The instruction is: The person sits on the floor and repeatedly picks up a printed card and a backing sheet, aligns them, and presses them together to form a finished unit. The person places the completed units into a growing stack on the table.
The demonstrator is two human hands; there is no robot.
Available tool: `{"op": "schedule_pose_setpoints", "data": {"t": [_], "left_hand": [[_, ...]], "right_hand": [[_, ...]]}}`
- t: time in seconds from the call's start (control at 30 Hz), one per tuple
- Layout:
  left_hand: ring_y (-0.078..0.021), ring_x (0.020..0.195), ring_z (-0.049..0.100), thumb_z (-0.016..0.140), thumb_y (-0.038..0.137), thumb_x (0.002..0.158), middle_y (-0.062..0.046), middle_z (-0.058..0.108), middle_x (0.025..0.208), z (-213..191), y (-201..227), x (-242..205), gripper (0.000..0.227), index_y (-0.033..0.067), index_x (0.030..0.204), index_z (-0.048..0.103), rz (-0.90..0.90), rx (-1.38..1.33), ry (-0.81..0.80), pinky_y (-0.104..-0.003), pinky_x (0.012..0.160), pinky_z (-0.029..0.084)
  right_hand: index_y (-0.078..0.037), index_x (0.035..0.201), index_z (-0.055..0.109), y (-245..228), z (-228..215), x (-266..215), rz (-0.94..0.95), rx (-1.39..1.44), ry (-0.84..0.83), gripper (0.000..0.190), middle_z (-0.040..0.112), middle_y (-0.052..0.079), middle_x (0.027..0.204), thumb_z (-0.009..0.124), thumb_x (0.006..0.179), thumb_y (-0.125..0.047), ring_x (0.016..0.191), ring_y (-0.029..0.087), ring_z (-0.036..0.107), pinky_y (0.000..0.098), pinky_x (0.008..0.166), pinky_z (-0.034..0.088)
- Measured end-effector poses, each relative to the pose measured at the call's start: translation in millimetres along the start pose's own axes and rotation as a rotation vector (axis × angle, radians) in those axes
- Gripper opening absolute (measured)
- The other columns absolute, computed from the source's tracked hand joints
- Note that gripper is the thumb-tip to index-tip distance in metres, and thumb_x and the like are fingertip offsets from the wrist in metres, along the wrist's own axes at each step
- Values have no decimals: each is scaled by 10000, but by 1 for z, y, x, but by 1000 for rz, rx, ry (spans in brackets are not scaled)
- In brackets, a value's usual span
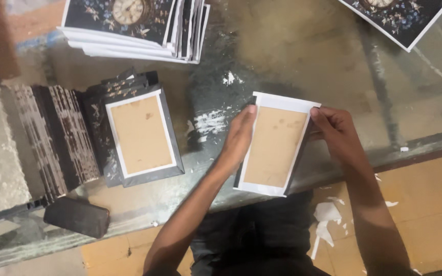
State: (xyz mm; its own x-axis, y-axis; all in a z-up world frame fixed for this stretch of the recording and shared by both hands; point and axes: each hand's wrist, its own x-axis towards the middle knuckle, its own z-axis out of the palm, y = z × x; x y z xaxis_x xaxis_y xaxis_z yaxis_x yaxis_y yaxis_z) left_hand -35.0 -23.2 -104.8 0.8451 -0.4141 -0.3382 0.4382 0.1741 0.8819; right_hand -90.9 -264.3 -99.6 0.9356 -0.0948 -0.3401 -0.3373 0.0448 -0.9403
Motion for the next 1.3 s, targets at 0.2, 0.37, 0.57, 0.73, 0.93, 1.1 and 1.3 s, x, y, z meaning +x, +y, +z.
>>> {"op": "schedule_pose_setpoints", "data": {"t": [0.2,0.37,0.57,0.73,0.93,1.1,1.3], "left_hand": [[-80,935,665,539,313,1085,-65,728,1065,0,12,3,378,-11,1224,673,27,-192,22,-249,826,539],[-69,791,677,558,316,1082,-34,751,923,6,22,5,362,-1,1111,730,-9,-274,59,-250,726,556],[-97,684,659,659,180,1036,-52,740,832,2,9,12,244,-38,959,737,-82,-345,200,-286,633,550],[-98,794,710,684,52,954,-63,784,930,-6,8,20,144,3,1058,771,-35,-212,105,-266,729,567],[-221,1061,748,649,55,945,-77,796,1120,-27,20,15,232,86,1138,774,425,709,-36,-345,965,593],[-380,1327,548,762,260,905,-193,592,1424,-30,27,2,565,47,1400,593,634,1006,-226,-446,1095,469],[-273,1338,617,669,177,978,-109,638,1431,-33,5,-2,428,102,1394,604,728,1232,-294,-414,1176,490]], "right_hand": [[10,1126,719,17,5,15,31,228,70,350,763,88,970,522,1111,-278,821,163,737,338,750,604],[23,1091,750,18,5,15,19,175,79,240,763,94,984,651,1052,-191,848,152,718,330,776,608],[24,1062,749,20,1,19,79,43,104,202,757,83,950,681,1003,-157,837,137,714,316,771,613],[34,1129,744,1,-23,28,15,-89,-117,242,768,83,977,731,943,-120,855,138,708,303,767,587],[-104,1128,771,-22,8,12,-416,-581,-19,316,748,63,1065,845,822,-132,981,185,696,317,834,568],[-181,1020,842,-8,17,0,-672,-981,167,211,722,9,904,909,823,-146,832,202,621,367,827,533],[-115,1183,733,-13,13,0,-599,-970,-13,373,724,38,1211,823,864,-285,1111,255,610,359,959,507]]}}
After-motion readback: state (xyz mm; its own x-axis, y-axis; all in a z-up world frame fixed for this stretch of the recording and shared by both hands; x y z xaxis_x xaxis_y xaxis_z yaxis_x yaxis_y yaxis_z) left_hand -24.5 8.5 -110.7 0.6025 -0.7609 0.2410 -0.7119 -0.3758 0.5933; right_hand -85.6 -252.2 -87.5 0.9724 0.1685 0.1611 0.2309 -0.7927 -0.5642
